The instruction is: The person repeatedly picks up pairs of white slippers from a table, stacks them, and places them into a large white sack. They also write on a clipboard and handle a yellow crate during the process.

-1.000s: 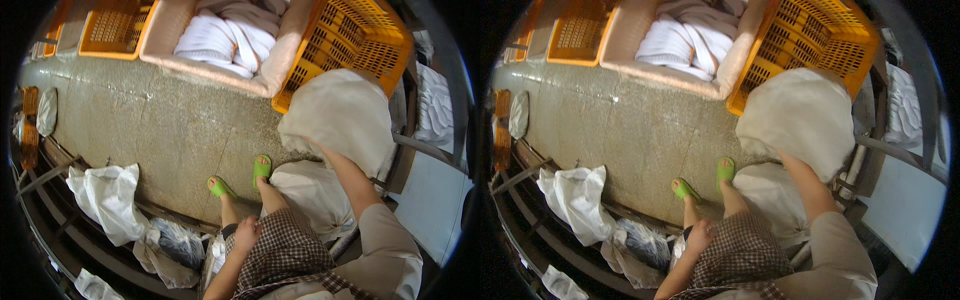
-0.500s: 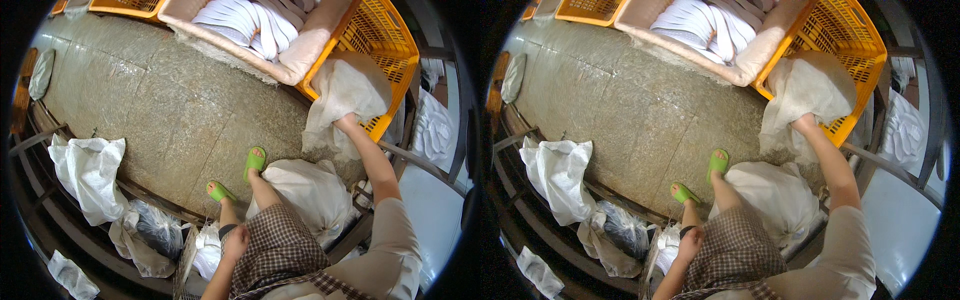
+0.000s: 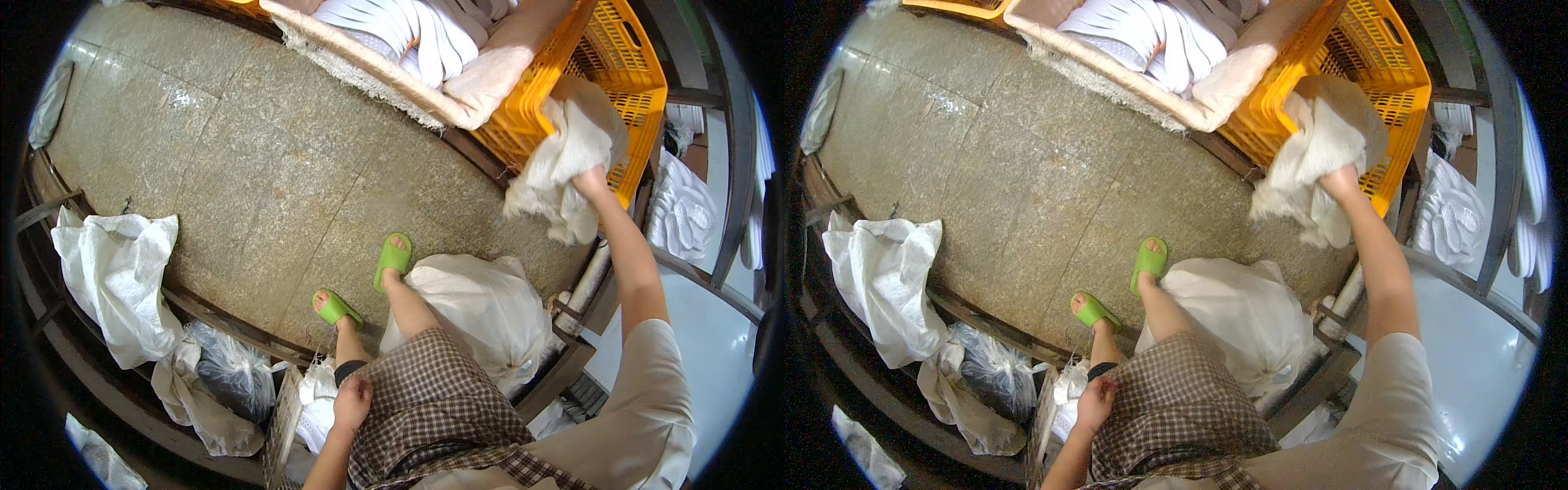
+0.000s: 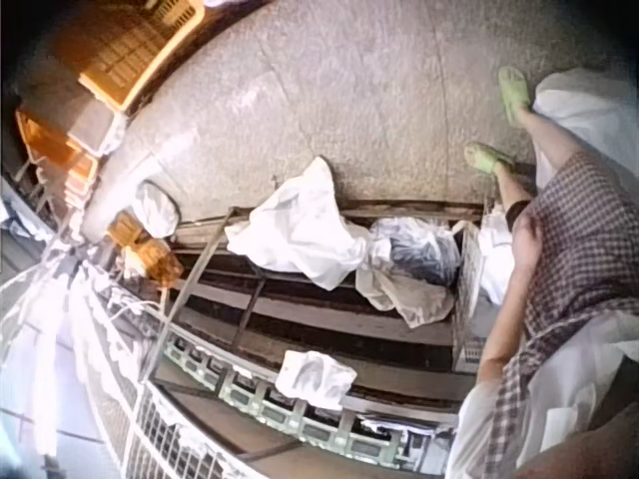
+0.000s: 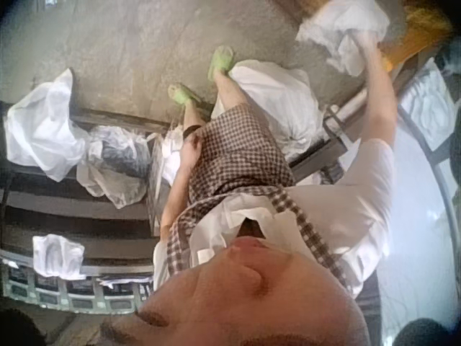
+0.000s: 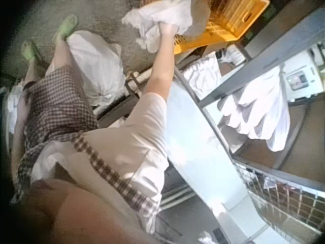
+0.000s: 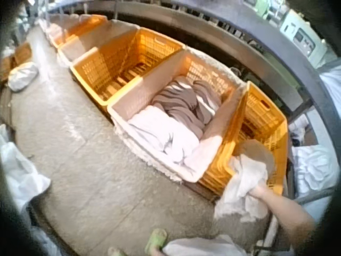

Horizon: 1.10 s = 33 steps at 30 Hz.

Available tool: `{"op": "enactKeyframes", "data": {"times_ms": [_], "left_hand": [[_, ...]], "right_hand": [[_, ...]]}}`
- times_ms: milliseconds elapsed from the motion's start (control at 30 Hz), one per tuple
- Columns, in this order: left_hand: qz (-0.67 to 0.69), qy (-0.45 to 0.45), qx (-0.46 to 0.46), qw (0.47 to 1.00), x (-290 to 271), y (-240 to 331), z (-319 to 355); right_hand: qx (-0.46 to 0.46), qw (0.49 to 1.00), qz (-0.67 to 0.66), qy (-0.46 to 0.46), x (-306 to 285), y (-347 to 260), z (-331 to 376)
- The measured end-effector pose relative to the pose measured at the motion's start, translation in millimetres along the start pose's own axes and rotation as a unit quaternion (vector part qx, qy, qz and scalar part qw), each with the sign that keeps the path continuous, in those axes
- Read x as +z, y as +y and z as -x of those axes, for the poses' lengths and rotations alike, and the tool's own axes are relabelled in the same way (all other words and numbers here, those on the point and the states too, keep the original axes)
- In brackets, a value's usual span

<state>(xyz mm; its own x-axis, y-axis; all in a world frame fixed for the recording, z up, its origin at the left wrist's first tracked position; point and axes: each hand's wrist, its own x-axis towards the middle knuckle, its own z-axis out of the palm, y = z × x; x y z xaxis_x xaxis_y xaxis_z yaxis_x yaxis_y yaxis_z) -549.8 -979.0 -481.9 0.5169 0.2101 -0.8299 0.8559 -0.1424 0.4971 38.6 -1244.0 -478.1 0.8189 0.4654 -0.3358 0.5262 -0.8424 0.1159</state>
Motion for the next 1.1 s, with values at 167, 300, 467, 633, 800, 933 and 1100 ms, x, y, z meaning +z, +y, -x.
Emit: {"op": "enactKeyframes", "data": {"times_ms": [167,300,467,633,800,933,1100], "left_hand": [[0.048,-0.016,0.006,0.999,7,23,-15],[0.049,-0.027,0.061,0.997,3,48,-27],[0.061,-0.005,0.075,0.995,-5,55,-28],[0.056,-0.022,0.032,0.998,-20,14,-13],[-0.042,-0.024,-0.019,0.999,-28,-24,-3],[-0.038,-0.003,0.086,0.996,-24,-15,-9],[0.046,-0.006,0.099,0.994,-35,3,-6]], "right_hand": [[-0.047,0.998,-0.025,-0.019,-22,3,63],[-0.079,0.997,-0.013,0.002,-44,1,67],[0.023,0.989,-0.029,-0.143,-57,-17,54],[-0.111,0.992,-0.059,-0.003,-64,-58,31],[-0.202,0.972,-0.111,-0.041,-82,-84,74],[-0.106,0.984,-0.130,-0.053,-23,-146,128],[-0.018,0.983,-0.178,-0.031,61,-247,122]]}}
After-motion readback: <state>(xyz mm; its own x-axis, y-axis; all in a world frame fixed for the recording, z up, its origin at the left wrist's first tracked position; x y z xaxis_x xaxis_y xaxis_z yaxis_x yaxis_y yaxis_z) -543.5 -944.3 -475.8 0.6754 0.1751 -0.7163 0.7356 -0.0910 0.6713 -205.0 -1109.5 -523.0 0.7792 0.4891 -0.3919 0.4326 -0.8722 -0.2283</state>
